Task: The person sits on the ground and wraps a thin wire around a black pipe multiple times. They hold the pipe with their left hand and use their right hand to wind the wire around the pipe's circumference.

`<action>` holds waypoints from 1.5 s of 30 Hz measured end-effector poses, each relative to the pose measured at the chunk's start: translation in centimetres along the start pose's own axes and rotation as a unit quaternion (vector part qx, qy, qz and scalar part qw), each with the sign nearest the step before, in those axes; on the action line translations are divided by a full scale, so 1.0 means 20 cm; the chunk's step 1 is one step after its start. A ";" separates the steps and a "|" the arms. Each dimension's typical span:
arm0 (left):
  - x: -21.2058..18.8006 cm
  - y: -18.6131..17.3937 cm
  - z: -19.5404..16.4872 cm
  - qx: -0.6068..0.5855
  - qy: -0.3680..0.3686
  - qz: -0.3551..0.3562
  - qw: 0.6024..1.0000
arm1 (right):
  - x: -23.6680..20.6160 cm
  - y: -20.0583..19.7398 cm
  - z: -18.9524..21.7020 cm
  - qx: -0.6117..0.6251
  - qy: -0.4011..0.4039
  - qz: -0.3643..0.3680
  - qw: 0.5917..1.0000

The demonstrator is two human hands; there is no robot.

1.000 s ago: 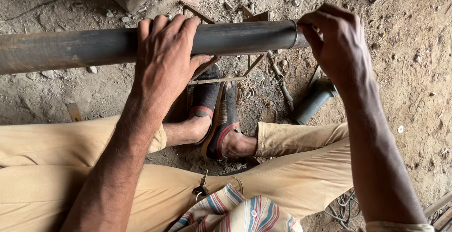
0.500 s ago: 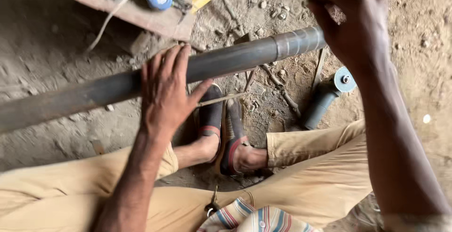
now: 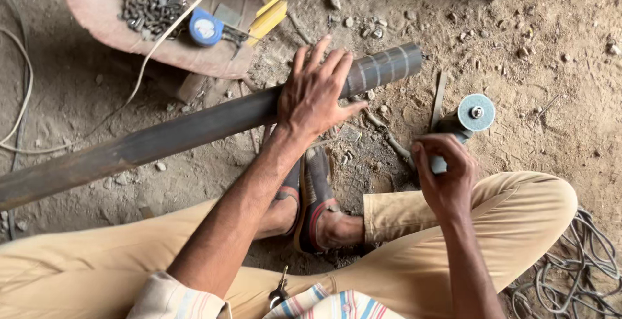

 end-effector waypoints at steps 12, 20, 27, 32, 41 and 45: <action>0.04 0.05 0.02 -0.016 0.011 -0.015 1.000 | 0.37 -0.01 -0.19 0.116 -0.007 -0.039 0.992; 0.03 0.00 0.04 -0.051 0.001 0.022 0.998 | 0.14 -0.01 -0.29 0.176 0.117 -0.059 0.976; -0.01 -0.05 -0.03 -0.058 -0.020 0.044 0.997 | 0.06 -0.07 -0.34 0.157 0.113 -0.062 0.979; -0.02 -0.07 -0.04 -0.065 -0.003 0.020 0.998 | 0.07 -0.03 -0.37 0.162 0.115 -0.055 0.979; -0.03 -0.07 -0.06 -0.041 -0.011 0.029 0.999 | 0.08 -0.01 -0.46 0.137 0.118 -0.046 0.982; -0.03 -0.09 -0.08 -0.043 -0.005 0.020 0.999 | 0.07 -0.01 -0.47 0.150 0.117 -0.050 0.980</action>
Point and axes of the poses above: each hand's wrist, its own x-axis towards the middle knuckle, its own y-axis out of the palm, z = x × y, the point moved 4 cm from there along x, towards the middle knuckle, and after that the axes turned 3 degrees about z, right-handed, at the moved point
